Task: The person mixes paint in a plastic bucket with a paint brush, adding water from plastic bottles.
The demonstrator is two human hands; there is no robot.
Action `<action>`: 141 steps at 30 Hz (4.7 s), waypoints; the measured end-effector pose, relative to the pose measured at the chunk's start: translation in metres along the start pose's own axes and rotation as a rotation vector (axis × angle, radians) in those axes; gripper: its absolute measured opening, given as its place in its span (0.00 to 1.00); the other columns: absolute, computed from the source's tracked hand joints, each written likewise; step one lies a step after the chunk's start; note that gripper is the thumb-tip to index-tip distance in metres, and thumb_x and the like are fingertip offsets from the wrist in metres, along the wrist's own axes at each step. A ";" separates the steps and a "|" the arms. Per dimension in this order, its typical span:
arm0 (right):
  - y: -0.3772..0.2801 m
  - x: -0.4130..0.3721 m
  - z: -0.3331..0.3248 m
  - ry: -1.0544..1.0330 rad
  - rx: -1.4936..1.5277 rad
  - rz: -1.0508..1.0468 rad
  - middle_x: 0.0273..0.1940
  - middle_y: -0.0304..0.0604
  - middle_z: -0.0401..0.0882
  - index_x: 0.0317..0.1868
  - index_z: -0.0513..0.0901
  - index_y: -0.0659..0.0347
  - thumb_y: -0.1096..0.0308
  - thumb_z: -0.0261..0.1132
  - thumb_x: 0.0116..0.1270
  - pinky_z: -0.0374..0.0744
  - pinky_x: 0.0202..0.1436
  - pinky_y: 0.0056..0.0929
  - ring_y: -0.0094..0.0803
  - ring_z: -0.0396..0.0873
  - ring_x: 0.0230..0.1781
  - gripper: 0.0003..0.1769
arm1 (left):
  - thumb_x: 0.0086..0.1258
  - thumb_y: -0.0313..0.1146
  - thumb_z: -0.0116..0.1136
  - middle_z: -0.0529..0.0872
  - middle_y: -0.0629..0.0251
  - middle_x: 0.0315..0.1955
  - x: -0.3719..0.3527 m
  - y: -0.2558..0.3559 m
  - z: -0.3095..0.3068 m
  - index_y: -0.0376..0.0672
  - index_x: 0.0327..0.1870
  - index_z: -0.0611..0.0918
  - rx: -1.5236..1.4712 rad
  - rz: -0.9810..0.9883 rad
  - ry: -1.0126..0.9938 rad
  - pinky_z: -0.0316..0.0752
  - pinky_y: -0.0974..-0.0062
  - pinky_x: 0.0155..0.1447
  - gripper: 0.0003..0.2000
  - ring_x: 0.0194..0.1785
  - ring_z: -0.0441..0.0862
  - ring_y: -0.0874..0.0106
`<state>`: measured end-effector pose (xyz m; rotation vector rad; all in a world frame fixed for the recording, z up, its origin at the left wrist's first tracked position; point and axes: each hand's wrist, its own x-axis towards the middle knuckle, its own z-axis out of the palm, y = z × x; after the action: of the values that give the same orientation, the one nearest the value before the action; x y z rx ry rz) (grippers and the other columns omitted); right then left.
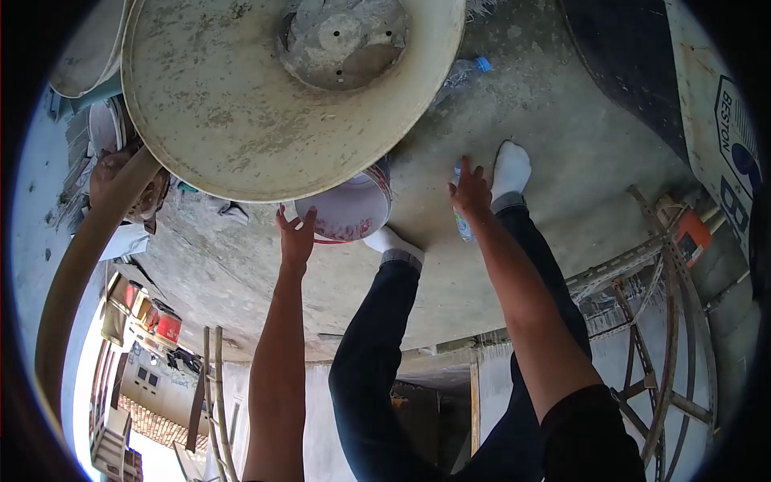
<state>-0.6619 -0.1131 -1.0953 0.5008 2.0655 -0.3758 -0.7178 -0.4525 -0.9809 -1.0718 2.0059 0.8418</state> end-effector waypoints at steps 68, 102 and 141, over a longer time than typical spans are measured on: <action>-0.159 -0.408 -0.203 0.393 0.156 -0.912 0.53 0.53 0.77 0.58 0.77 0.63 0.60 0.77 0.52 0.77 0.57 0.43 0.51 0.78 0.55 0.34 | 0.69 0.33 0.62 0.82 0.69 0.31 -0.444 -0.237 -0.197 0.46 0.46 0.73 -1.439 -0.235 0.439 0.77 0.74 0.34 0.11 0.31 0.80 0.76; -0.171 -0.529 -0.245 0.488 -0.208 -0.750 0.50 0.60 0.82 0.52 0.80 0.69 0.48 0.75 0.49 0.76 0.57 0.46 0.55 0.79 0.53 0.37 | 0.68 0.31 0.64 0.81 0.49 0.47 -0.610 -0.447 -0.094 0.34 0.55 0.68 -2.262 -0.834 1.102 0.88 0.51 0.39 0.21 0.44 0.87 0.52; -0.914 -0.882 0.369 0.088 -0.589 -1.385 0.51 0.57 0.79 0.55 0.78 0.66 0.48 0.74 0.52 0.75 0.59 0.43 0.52 0.77 0.55 0.37 | 0.70 0.36 0.65 0.76 0.40 0.57 -0.464 -0.878 -0.425 0.32 0.68 0.61 -2.579 -1.292 1.261 0.83 0.36 0.45 0.33 0.50 0.84 0.44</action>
<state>-0.4238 -1.2511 -0.4643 -1.3521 2.1673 -0.4723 0.1198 -0.9897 -0.5612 1.7625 0.7159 -0.7773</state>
